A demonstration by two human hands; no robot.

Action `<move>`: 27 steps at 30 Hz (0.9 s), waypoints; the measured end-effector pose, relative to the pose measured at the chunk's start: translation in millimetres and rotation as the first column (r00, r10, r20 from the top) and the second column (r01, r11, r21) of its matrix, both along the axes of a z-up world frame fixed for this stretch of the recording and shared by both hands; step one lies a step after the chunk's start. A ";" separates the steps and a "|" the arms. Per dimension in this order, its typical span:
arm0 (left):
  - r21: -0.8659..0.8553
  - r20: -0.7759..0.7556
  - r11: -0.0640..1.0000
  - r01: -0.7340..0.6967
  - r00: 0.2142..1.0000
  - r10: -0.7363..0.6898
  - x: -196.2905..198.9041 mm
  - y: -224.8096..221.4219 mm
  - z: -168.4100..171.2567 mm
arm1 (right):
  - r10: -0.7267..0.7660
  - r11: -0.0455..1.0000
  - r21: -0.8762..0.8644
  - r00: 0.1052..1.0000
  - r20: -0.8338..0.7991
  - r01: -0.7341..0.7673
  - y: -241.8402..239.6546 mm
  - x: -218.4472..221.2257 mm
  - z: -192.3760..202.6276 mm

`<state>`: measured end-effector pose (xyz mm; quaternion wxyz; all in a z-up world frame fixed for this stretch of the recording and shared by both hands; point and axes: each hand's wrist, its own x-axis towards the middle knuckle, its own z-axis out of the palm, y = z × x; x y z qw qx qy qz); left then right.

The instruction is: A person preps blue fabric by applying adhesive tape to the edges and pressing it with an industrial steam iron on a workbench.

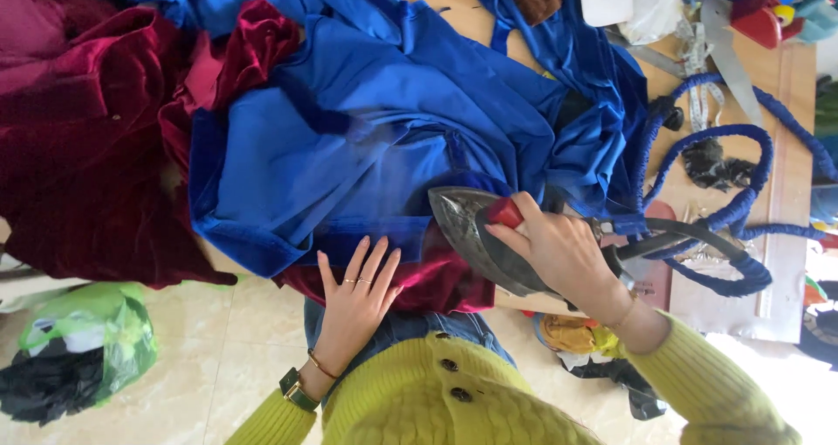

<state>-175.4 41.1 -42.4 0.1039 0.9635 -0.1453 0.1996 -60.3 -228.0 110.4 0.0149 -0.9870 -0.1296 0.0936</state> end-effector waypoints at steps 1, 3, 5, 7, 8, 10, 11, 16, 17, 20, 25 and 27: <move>0.001 -0.002 1.000 -0.007 1.000 0.007 -0.3 -0.2 -0.3 | 0.007 1.000 0.001 1.000 -0.002 -0.007 0.3 -3.1 2.4; 0.000 -0.009 1.000 0.008 1.000 -0.008 -1.1 -0.9 -0.6 | 0.034 0.999 0.013 0.999 -0.023 -0.034 -0.2 -9.8 7.3; -0.004 -0.021 1.000 0.013 1.000 -0.013 -1.3 -1.2 2.6 | 0.060 0.998 0.027 0.998 -0.028 -0.059 -0.2 -17.0 7.4; -0.006 -0.030 1.000 0.025 0.999 -0.026 0.0 -1.0 5.0 | 0.078 0.996 0.042 0.997 -0.028 -0.077 -2.4 -24.0 6.7; -0.019 -0.046 1.000 0.023 0.999 -0.024 0.6 -0.9 5.9 | 0.122 0.990 0.078 0.992 -0.024 -0.120 -4.4 -27.1 5.9; -0.029 -0.060 0.999 0.028 0.998 -0.030 4.7 -1.3 8.7 | 0.159 0.981 0.115 0.987 -0.016 -0.156 -9.4 -33.3 8.0; -0.050 -0.086 0.998 0.030 0.996 -0.035 7.2 -2.6 11.0 | 0.169 0.977 0.140 0.985 -0.036 -0.163 -12.9 -37.4 11.7; -0.054 -0.106 0.997 0.052 0.993 -0.058 36.0 -24.8 23.2 | 0.127 0.983 0.146 0.988 -0.093 -0.113 -81.7 -61.3 -1.8; -0.073 -0.117 0.995 0.073 0.990 -0.081 43.5 -30.8 25.8 | 0.097 0.988 0.130 0.986 -0.138 -0.079 -98.7 -65.2 -2.8; -0.031 -0.140 0.991 0.132 0.981 -0.136 68.1 -42.4 42.0 | 0.033 0.997 0.071 0.970 -0.242 -0.016 -143.3 -68.4 -1.3; -0.027 -0.151 0.982 0.186 0.970 -0.188 91.2 -51.2 39.8 | -0.102 0.991 -0.117 0.955 -0.277 0.072 -227.4 -77.1 -9.0; 0.062 -0.135 0.985 0.160 0.979 -0.151 91.3 -50.3 39.5 | -0.095 0.983 -0.175 0.962 -0.258 0.050 -251.9 -77.6 -11.6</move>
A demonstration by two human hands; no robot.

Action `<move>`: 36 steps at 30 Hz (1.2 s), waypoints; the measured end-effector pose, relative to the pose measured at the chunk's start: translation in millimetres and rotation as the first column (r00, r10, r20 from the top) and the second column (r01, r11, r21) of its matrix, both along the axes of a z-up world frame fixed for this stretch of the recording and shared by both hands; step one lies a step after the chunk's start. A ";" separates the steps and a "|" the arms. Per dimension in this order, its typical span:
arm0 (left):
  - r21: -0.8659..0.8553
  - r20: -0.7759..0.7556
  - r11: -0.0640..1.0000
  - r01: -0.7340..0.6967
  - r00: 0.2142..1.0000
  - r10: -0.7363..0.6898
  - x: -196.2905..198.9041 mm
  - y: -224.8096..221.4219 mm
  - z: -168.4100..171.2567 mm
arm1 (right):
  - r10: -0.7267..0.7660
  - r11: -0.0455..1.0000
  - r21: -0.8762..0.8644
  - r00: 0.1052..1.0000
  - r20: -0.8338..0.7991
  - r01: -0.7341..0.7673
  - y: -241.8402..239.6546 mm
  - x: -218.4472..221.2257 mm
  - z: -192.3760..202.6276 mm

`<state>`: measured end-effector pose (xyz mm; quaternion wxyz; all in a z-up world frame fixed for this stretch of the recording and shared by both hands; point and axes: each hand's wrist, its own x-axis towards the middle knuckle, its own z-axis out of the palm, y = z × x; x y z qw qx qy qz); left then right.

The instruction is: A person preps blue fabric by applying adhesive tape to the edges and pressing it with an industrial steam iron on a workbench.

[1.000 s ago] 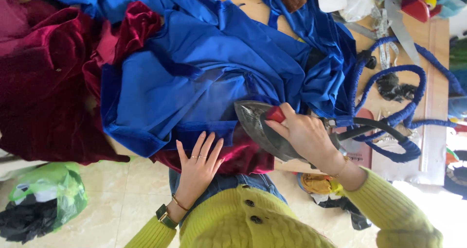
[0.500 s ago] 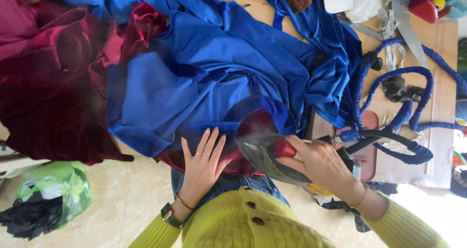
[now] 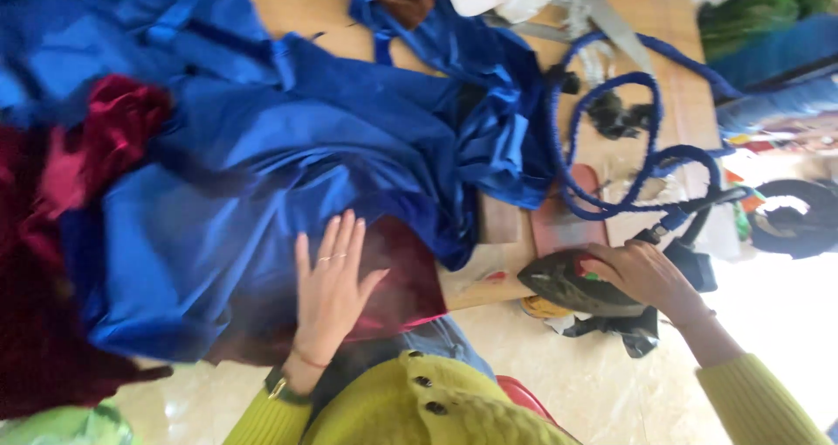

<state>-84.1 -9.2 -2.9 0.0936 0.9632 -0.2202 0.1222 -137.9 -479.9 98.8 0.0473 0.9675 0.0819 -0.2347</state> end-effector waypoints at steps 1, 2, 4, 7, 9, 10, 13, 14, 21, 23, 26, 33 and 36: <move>-0.007 0.005 1.000 0.015 1.000 -0.015 0.3 -1.3 -0.8 | -0.015 1.000 -0.007 1.000 0.005 0.015 -12.9 -3.5 -4.8; 0.018 0.014 1.000 0.003 1.000 -0.004 -0.1 -1.5 -0.8 | -0.048 0.999 0.010 0.999 0.010 0.048 -25.7 -3.6 -9.8; 0.040 0.026 0.999 -0.009 1.000 0.008 -1.1 -1.8 -1.6 | -0.080 0.997 0.024 0.997 0.018 0.080 -49.5 -6.0 -22.4; 0.093 0.017 0.996 -0.013 1.000 0.011 0.7 0.0 -4.0 | -0.005 0.993 0.117 0.990 0.141 -0.011 -76.7 -7.3 -46.5; 0.065 -0.016 0.998 0.004 1.000 -0.003 -1.2 0.5 -8.3 | 0.013 0.996 0.086 0.974 0.227 -0.033 -89.9 -7.3 -60.8; 0.065 -0.017 0.998 -0.010 1.000 0.011 -2.2 -0.6 -7.8 | 0.026 0.995 0.086 0.974 0.226 -0.047 -86.3 -5.2 -58.8; 0.075 -0.027 0.997 -0.012 1.000 0.014 -0.5 -0.7 -5.1 | -0.005 0.993 0.114 0.963 0.271 -0.027 -74.7 4.4 -53.1; 0.083 -0.021 0.997 -0.003 1.000 0.005 -0.9 -0.5 -4.2 | -0.032 0.993 0.121 0.964 0.264 -0.001 -71.9 4.6 -51.0; 0.036 -0.025 0.989 -0.146 0.989 0.147 -20.0 -6.5 7.6 | -0.265 0.948 0.212 0.957 0.121 0.236 -22.8 53.8 -9.2; 0.068 -0.004 0.985 -0.160 0.987 0.160 -21.1 -5.6 -0.5 | -0.190 0.972 0.155 0.979 0.080 0.176 -2.8 81.0 -27.2; 0.013 -0.023 0.984 -0.175 0.984 0.176 -22.2 -8.1 -7.7 | 0.055 0.997 -0.066 0.990 0.130 -0.046 -0.1 103.5 -97.5; -0.071 -0.081 0.980 -0.186 0.980 0.180 -22.4 -9.6 -14.3 | -0.281 0.842 0.326 0.865 -0.415 0.430 -17.4 173.1 -70.5; -0.057 -0.096 0.981 -0.187 0.979 0.181 -23.7 -8.4 -15.7 | -0.435 0.624 0.549 0.830 -0.348 0.557 5.3 183.7 -39.7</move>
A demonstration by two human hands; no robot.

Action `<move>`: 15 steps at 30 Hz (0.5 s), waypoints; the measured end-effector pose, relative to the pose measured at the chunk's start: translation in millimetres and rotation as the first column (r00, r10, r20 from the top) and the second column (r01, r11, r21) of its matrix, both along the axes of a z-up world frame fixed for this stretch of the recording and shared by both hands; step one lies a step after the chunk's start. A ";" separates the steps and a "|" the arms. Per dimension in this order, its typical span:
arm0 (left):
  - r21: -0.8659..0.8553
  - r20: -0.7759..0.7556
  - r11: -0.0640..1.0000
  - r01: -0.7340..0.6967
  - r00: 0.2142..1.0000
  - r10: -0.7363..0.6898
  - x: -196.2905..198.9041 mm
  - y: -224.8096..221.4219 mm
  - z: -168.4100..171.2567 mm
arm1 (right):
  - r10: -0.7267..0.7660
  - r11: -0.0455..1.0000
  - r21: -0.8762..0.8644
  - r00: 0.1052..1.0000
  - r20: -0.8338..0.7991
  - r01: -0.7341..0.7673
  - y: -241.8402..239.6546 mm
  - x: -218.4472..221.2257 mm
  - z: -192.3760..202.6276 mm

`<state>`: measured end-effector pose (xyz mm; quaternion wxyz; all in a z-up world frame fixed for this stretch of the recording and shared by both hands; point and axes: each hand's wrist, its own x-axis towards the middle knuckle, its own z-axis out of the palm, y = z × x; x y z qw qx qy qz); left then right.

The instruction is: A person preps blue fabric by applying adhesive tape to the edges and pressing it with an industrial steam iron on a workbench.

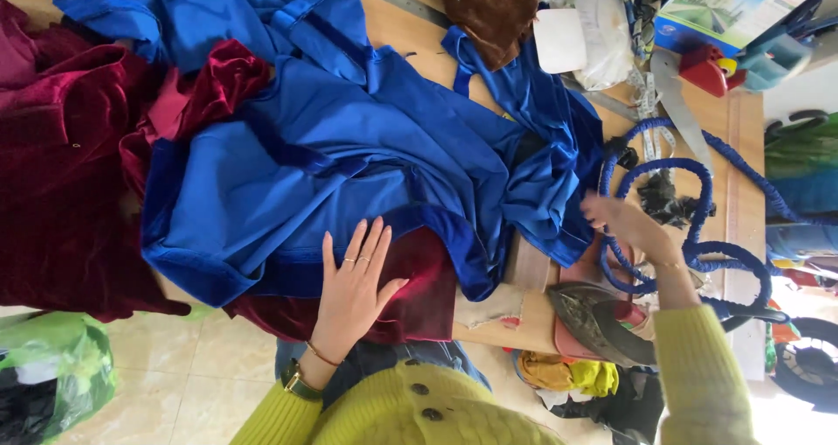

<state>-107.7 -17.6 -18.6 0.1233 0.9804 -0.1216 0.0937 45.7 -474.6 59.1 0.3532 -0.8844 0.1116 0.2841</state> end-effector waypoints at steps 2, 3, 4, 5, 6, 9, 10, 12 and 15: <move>-0.014 -0.001 1.000 0.004 1.000 -0.004 -0.1 0.3 -4.2 | -0.112 0.993 0.043 0.994 -0.018 0.113 5.1 13.8 -36.1; -0.027 -0.003 1.000 0.007 1.000 -0.007 0.3 0.4 -6.2 | -0.220 0.971 0.086 0.974 -0.043 0.223 7.3 21.1 -54.0; -0.025 0.000 1.000 0.008 1.000 -0.008 -0.3 1.0 -4.1 | -0.221 0.971 0.088 0.974 -0.041 0.224 11.4 14.6 -51.4; -0.025 0.003 1.000 0.010 1.000 -0.010 -0.8 1.5 -2.1 | -0.160 0.987 0.016 0.971 0.179 0.160 15.3 8.3 -48.9; -0.026 0.004 1.000 0.008 1.000 -0.008 -2.4 1.2 -0.1 | -0.072 0.992 -0.071 0.921 0.382 0.107 18.9 2.4 -46.2; -0.065 -0.008 0.998 0.016 1.000 -0.017 -3.0 4.1 4.9 | 0.447 0.812 -0.569 0.490 0.748 0.127 -59.6 14.9 -60.4; -0.067 -0.010 0.997 0.026 1.000 -0.027 -3.0 4.4 5.5 | 0.444 0.810 -0.571 0.495 0.747 0.135 -83.1 25.1 -44.6; -0.116 -0.018 0.992 0.040 0.999 -0.043 -2.0 4.1 6.7 | 0.388 0.835 -0.440 0.214 0.896 0.329 -131.8 43.8 -12.5; -0.278 0.002 0.956 0.096 0.995 -0.099 0.9 -0.3 22.9 | -0.637 0.766 0.641 0.188 0.748 0.045 -65.1 31.2 87.0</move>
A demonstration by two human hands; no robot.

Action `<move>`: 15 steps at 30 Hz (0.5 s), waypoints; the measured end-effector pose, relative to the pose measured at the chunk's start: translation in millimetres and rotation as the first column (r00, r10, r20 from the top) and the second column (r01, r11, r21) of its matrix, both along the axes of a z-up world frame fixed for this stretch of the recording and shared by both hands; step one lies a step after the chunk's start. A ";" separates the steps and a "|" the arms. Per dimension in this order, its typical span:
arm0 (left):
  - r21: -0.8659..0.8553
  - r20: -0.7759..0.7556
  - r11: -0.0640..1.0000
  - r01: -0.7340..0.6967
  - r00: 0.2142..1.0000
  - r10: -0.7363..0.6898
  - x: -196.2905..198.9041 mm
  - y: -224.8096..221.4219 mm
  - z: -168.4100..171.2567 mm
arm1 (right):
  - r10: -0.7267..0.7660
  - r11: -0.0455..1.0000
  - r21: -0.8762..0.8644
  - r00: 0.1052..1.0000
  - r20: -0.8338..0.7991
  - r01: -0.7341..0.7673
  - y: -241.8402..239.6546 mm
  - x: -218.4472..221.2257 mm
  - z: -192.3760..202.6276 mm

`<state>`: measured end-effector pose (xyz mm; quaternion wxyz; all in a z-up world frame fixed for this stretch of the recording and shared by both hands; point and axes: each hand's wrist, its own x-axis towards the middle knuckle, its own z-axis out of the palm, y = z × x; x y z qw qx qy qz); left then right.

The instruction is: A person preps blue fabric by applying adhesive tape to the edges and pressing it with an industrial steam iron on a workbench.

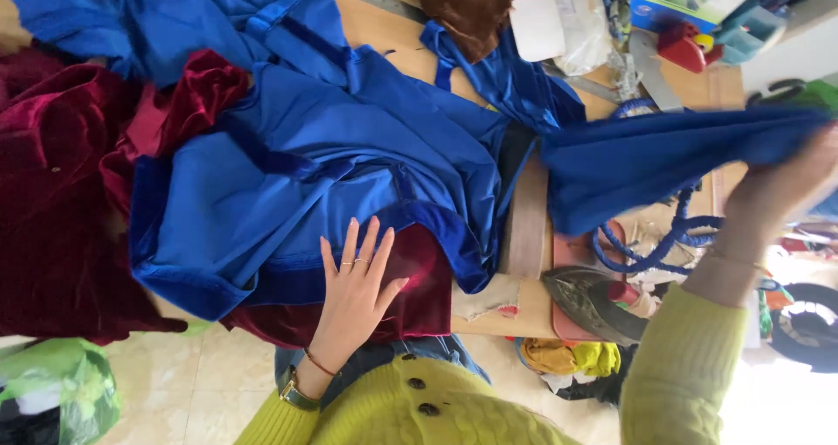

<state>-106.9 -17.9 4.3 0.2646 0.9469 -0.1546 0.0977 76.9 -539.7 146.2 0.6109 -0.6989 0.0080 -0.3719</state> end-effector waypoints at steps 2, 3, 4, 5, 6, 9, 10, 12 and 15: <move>-0.226 -0.099 0.973 0.036 0.993 -0.060 6.6 -5.0 9.8 | 0.070 0.993 0.099 0.996 -0.058 -0.064 -7.2 -29.5 6.3; -0.441 -0.185 0.897 0.039 0.974 -0.133 10.0 -7.2 15.2 | 0.154 0.971 0.201 0.982 -0.109 -0.130 -10.3 -43.9 9.6; -0.440 -0.182 0.897 0.046 0.973 -0.139 19.5 -10.1 36.0 | 0.148 0.972 0.201 0.983 -0.106 -0.125 30.9 -64.3 15.8; -0.690 -0.297 0.724 0.010 0.908 -0.296 28.8 -13.0 56.3 | 0.121 0.975 -0.156 0.966 -0.227 -0.158 72.7 -83.5 21.7; -0.866 -0.347 0.493 -0.084 0.811 -0.472 37.5 -15.6 76.6 | 0.048 0.847 -0.486 0.942 -0.332 -0.214 115.0 -102.7 27.2; -0.929 -0.335 0.141 -0.341 0.619 -0.710 70.5 -39.7 57.6 | 0.204 0.489 -0.483 0.633 -0.746 -0.726 250.1 -109.9 34.7; -0.930 -0.334 0.139 -0.340 0.622 -0.708 78.7 -42.6 63.3 | 0.206 0.486 -0.484 0.634 -0.745 -0.727 267.3 -108.3 23.9; -0.767 -0.574 0.177 -0.617 0.536 -0.620 94.6 -47.1 74.8 | 0.516 0.185 -0.396 0.432 -0.740 -0.899 302.7 -104.8 2.3; -0.797 -0.598 0.284 -0.532 0.632 -0.493 119.3 -54.6 -30.9 | 0.584 0.261 -0.353 0.438 -0.683 -0.898 297.4 -82.2 12.9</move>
